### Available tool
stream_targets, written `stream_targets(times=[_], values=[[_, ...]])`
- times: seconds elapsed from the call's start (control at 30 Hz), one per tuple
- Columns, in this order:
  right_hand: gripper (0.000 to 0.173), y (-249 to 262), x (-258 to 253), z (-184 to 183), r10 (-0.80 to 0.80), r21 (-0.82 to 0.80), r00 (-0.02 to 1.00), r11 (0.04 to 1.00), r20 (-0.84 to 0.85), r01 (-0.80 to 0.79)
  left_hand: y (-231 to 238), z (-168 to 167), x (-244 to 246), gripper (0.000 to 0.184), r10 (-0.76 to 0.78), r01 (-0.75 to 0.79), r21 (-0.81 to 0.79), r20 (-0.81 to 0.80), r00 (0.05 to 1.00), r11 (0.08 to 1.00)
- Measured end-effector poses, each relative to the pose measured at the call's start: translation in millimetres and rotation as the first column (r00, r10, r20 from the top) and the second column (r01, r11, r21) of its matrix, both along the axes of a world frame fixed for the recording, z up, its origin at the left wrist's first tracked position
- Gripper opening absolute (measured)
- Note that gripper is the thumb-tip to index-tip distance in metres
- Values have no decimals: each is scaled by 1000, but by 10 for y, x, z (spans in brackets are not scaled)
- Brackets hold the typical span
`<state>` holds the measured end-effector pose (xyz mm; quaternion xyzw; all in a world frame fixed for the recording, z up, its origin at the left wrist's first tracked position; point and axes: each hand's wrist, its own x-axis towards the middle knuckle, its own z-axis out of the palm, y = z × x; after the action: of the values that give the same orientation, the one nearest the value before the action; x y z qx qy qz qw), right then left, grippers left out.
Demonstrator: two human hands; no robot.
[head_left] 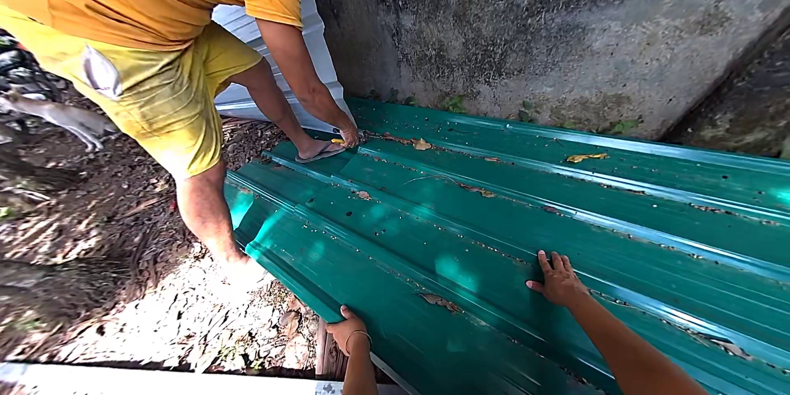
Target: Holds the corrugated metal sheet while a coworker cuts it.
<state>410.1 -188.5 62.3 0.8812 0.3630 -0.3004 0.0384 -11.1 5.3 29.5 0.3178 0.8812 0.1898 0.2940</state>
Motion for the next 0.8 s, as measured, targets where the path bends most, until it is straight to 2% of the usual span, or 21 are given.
stream_targets(times=[0.8], values=[[98, -6, -15, 18, -7, 36, 1000, 999, -7, 7, -18, 34, 3, 74, 11, -12, 50, 22, 1000, 999]])
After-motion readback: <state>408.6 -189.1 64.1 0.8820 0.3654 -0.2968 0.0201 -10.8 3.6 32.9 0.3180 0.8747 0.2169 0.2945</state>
